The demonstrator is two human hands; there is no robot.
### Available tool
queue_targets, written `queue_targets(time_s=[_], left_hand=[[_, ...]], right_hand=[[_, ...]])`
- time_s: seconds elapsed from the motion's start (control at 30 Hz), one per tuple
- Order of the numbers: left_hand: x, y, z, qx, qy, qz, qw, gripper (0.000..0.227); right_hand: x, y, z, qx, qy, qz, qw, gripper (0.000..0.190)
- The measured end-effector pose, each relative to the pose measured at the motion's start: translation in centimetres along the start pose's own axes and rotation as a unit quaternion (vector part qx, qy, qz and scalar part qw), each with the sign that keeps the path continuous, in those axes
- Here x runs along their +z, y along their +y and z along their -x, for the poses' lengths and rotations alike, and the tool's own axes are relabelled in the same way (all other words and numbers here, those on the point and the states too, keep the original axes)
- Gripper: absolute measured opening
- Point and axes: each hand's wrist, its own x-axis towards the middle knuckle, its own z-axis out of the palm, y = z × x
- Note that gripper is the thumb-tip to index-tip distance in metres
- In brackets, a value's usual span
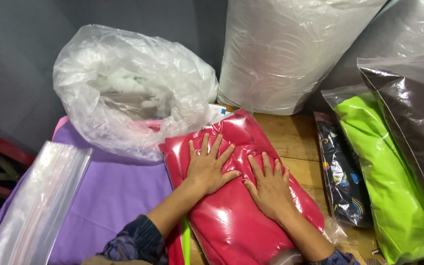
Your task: The person is seen packaging a red pillow into a clear plastic bag, smoothing it out, and then picking up a purple pillowcase to prepare it for stuffing.
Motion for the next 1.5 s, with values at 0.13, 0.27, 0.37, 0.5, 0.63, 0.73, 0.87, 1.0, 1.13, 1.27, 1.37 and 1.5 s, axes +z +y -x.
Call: queue_targets(time_s=[0.13,0.27,0.37,0.5,0.63,0.73,0.87,1.0,1.13,1.27,1.37,1.5], left_hand=[[0.8,-0.1,-0.6,-0.023,-0.035,0.014,0.999,0.091],[0.7,0.0,-1.0,-0.028,-0.058,0.013,0.998,0.093],[1.6,-0.2,-0.8,-0.014,-0.020,0.028,0.999,0.090],[1.5,-0.6,-0.5,-0.005,0.024,0.050,0.998,0.090],[1.2,-0.7,-0.2,-0.016,0.007,0.063,0.998,0.090],[1.1,-0.6,-0.1,-0.013,0.006,0.062,0.998,0.091],[2.0,-1.0,-0.6,-0.009,0.025,0.058,0.998,0.091],[0.7,-2.2,-0.2,0.032,0.124,0.168,0.977,0.081],[-1.7,-6.4,0.1,0.043,0.339,0.278,0.897,0.065],[-4.9,-10.5,3.8,0.125,0.440,0.414,0.787,0.061],[-4.4,-11.2,5.6,0.185,0.346,0.572,0.721,0.098],[-3.4,-10.9,6.2,0.196,0.137,0.722,0.649,0.066]], right_hand=[[1.8,1.2,-0.8,-0.016,0.042,-0.024,0.999,0.073],[1.7,1.9,-1.5,-0.014,0.052,-0.053,0.997,0.072],[0.4,2.2,-0.7,-0.009,0.038,-0.118,0.992,0.070],[-4.2,1.1,4.5,-0.080,0.070,-0.284,0.953,0.074],[-1.6,1.3,8.0,0.202,-0.362,-0.181,0.892,0.095],[3.2,7.5,14.6,-0.299,-0.195,-0.086,0.930,0.073],[5.6,5.0,14.4,-0.326,0.197,0.313,0.870,0.114],[0.9,0.2,14.1,-0.151,0.098,0.050,0.982,0.099],[1.0,9.3,11.7,-0.156,0.395,-0.054,0.904,0.025],[-7.7,7.4,12.0,-0.098,0.401,-0.199,0.889,0.028],[-13.1,4.0,12.6,-0.003,0.385,-0.410,0.827,0.034],[-17.0,-2.8,14.0,0.101,0.349,-0.631,0.686,0.058]])
